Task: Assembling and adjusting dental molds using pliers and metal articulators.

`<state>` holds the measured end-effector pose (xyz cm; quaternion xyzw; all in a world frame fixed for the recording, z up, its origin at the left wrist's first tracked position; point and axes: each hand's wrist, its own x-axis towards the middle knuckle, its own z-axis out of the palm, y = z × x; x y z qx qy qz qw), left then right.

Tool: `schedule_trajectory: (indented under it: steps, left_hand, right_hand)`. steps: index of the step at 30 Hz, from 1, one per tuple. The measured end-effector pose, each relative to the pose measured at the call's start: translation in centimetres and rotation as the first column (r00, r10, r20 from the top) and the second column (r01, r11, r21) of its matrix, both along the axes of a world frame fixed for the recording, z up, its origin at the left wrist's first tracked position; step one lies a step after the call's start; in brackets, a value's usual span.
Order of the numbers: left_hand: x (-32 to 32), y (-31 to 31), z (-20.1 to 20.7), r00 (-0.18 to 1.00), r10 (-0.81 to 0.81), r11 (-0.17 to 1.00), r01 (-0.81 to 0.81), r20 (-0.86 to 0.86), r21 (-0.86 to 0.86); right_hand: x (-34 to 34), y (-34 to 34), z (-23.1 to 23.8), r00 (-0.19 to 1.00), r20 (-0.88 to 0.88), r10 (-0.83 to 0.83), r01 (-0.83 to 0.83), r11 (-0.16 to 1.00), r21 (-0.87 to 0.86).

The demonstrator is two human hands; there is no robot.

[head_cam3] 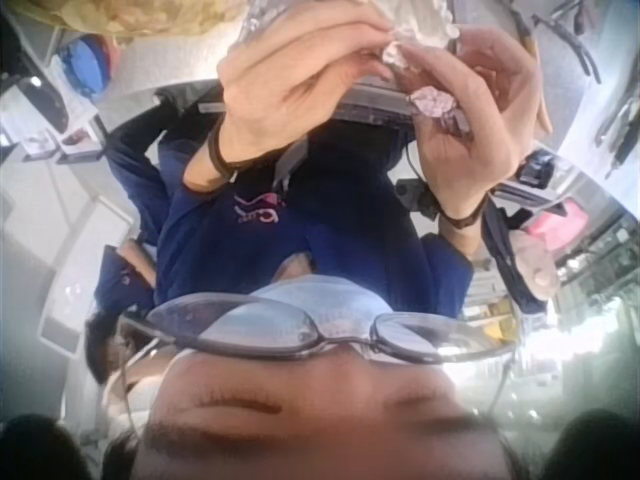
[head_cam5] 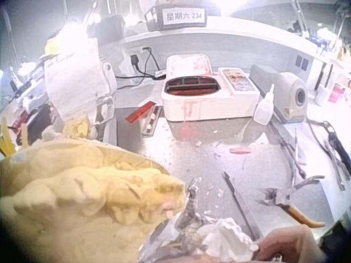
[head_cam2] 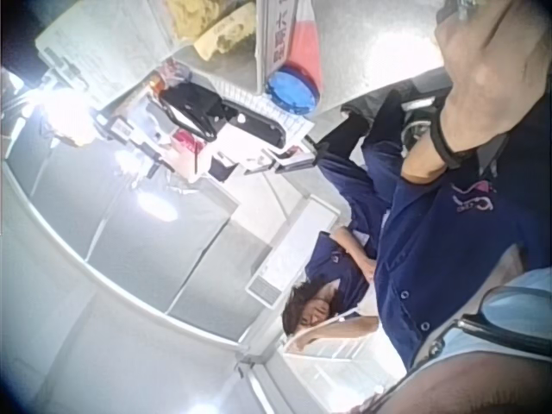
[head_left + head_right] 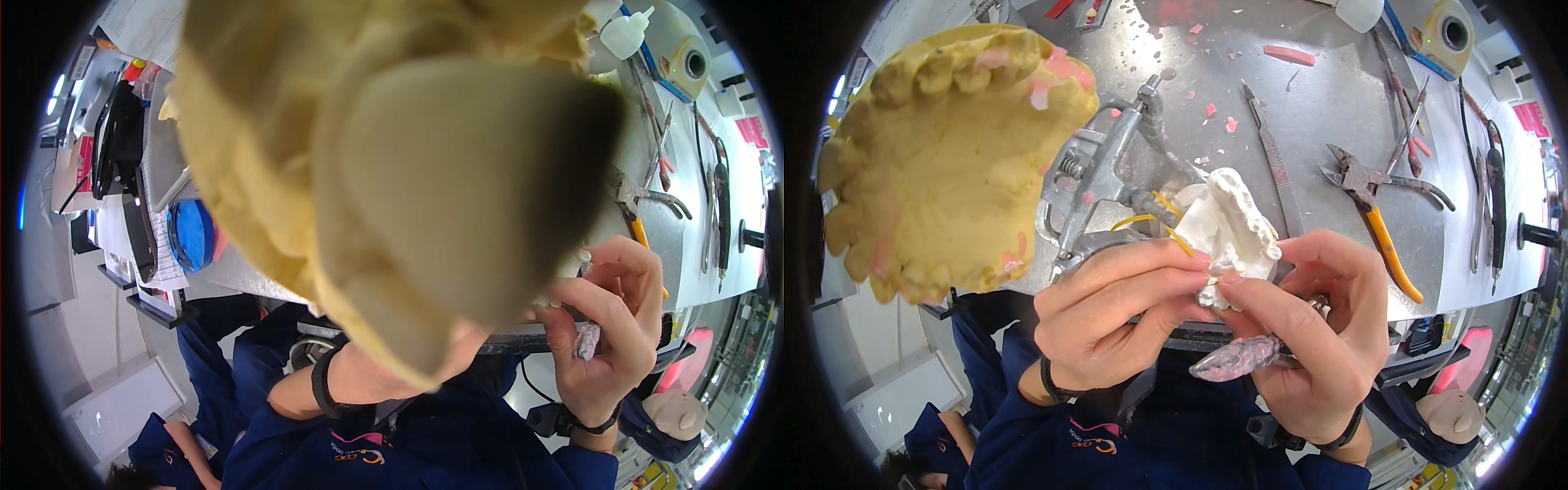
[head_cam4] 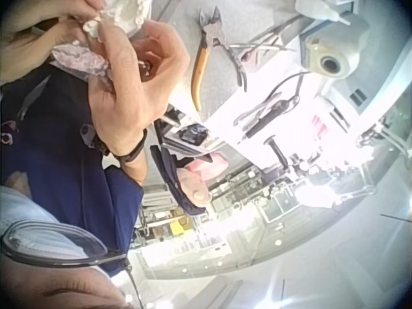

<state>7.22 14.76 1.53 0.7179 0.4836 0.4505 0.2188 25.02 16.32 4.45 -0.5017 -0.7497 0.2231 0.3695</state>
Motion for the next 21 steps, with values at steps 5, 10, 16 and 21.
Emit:
schedule_trajectory:
  steps: [5,10,16,21]
  left_hand:
    - [0.1,0.3,0.3,1.0,-0.006,1.0,0.006,-0.008,0.017]
    - [0.3,0.9,0.5,1.0,-0.014,0.999,0.015,-0.014,0.031]
    - [0.5,1.1,0.5,0.992,-0.01,0.999,0.003,0.127,0.055]
    - [0.2,1.0,0.3,0.998,-0.01,0.999,0.007,0.055,0.051]
  right_hand:
    - [0.0,0.0,0.3,0.999,0.033,-0.001,0.002,1.0,-0.023]
    - [0.3,0.2,0.3,0.999,0.024,0.024,-0.022,0.998,-0.059]
    - [0.8,0.4,1.3,0.998,-0.051,0.03,-0.04,0.98,-0.194]
    - [1.6,0.4,1.7,0.973,-0.216,-0.087,0.037,0.974,-0.225]
